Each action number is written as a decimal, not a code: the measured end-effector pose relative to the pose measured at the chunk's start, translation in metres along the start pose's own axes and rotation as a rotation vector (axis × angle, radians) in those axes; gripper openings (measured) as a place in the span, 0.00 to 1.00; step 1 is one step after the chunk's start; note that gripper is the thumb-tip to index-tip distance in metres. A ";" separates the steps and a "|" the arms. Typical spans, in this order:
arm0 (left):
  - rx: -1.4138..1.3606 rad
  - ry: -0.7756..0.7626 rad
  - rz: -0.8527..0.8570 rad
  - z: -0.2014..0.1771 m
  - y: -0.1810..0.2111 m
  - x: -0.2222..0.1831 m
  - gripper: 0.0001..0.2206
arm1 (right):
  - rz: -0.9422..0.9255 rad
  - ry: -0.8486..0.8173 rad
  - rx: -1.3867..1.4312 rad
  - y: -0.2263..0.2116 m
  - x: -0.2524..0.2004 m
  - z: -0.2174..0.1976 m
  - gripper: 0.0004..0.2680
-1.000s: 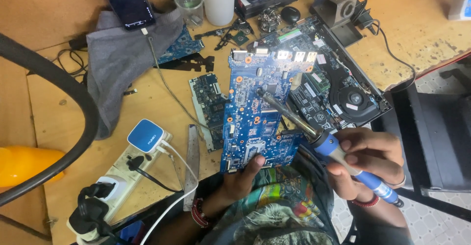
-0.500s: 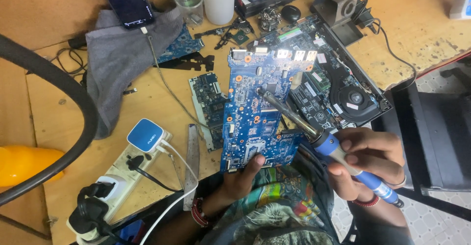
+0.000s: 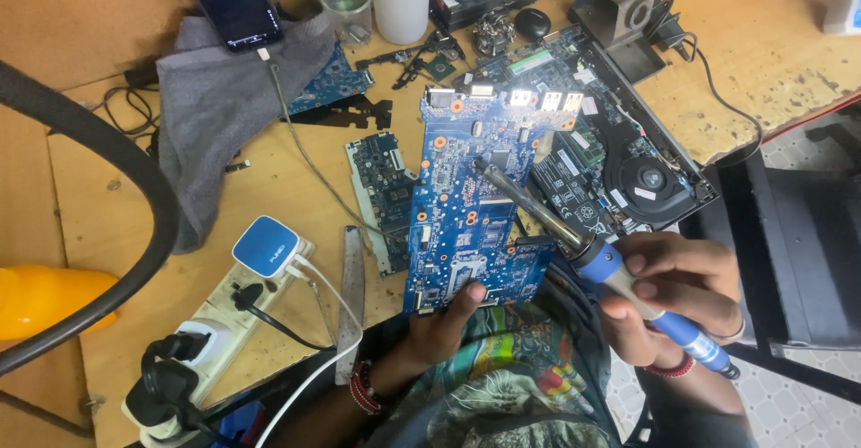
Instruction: The person is using tweezers and a soldering iron to inspect and repair components on a laptop motherboard.
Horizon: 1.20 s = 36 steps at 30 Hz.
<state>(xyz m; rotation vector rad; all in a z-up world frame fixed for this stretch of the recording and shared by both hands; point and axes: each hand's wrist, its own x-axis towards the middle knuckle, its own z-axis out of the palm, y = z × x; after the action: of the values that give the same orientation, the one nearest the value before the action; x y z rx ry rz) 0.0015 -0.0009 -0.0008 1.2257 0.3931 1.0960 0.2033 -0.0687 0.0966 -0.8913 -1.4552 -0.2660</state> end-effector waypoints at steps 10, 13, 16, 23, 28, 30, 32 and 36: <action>-0.026 0.005 -0.001 0.003 0.004 0.002 0.35 | 0.009 -0.023 0.002 0.002 -0.003 -0.004 0.10; 0.010 0.017 -0.010 0.002 0.004 0.001 0.35 | -0.035 0.034 0.005 0.005 -0.001 0.002 0.11; 0.015 0.027 0.004 0.000 -0.003 -0.001 0.34 | -0.006 0.020 0.000 -0.002 0.003 0.003 0.11; -0.008 0.026 0.000 0.001 -0.002 -0.001 0.35 | 0.044 -0.049 -0.030 -0.006 0.000 -0.004 0.11; 0.001 0.001 -0.040 0.000 -0.002 -0.001 0.35 | -0.026 0.017 0.057 0.002 -0.004 -0.003 0.09; -0.042 -0.019 -0.036 0.001 0.002 0.000 0.36 | -0.006 0.034 0.036 -0.004 -0.002 -0.002 0.09; -0.086 -0.040 -0.032 0.002 0.003 0.001 0.37 | 0.015 0.051 0.015 -0.006 0.002 0.001 0.10; 0.003 -0.045 -0.025 0.000 0.003 0.000 0.35 | 0.021 0.214 -0.105 -0.020 0.005 0.003 0.12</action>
<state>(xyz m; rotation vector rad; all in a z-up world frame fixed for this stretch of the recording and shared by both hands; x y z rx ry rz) -0.0002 -0.0012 0.0015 1.2432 0.3750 1.0447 0.1890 -0.0780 0.1081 -0.9326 -1.2424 -0.4127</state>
